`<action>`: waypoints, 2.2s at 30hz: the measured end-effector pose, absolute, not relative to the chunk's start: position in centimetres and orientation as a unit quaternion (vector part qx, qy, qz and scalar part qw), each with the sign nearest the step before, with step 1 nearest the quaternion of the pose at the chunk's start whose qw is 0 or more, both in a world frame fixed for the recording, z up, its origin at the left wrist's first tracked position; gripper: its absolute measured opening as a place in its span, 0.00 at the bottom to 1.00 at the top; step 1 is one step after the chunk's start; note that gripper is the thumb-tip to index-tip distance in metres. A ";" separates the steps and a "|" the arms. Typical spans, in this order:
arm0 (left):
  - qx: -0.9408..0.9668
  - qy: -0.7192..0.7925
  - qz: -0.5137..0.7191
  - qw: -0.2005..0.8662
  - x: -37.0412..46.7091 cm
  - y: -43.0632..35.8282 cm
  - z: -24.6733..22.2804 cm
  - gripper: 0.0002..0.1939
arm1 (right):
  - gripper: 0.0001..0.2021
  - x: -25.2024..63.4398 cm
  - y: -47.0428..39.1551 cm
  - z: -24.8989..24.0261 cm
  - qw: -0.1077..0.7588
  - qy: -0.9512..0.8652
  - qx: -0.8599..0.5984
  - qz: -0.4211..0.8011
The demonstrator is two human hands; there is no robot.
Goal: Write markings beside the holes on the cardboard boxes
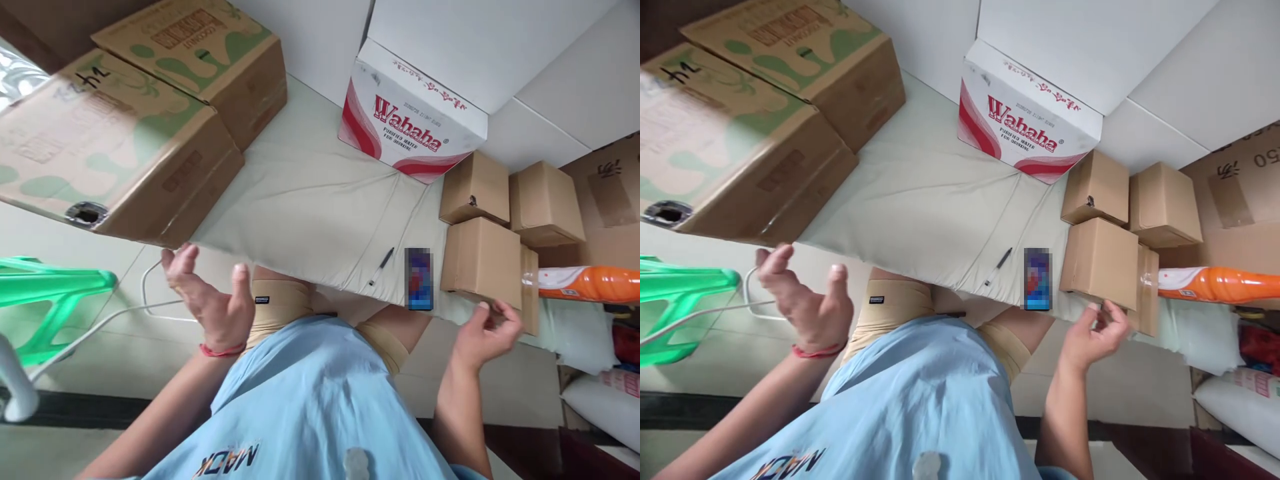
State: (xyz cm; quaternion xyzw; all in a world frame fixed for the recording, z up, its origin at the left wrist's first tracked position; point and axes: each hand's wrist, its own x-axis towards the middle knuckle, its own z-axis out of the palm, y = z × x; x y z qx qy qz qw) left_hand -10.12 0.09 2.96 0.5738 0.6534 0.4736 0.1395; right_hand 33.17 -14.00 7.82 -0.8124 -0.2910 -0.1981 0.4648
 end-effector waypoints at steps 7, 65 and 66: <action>0.671 0.567 0.355 0.320 -5.3 -1.2 2.1 0.10 | 0.15 41.5 -16.4 8.4 0.627 -0.063 -0.776 -0.022; 0.723 0.660 0.200 0.044 -1.4 7.2 -2.1 0.05 | 0.23 35.8 -15.0 3.4 0.814 0.051 -0.378 0.438; 0.723 0.660 0.199 0.044 -1.4 7.2 -2.1 0.05 | 0.23 35.7 -15.3 3.6 0.815 0.050 -0.381 0.433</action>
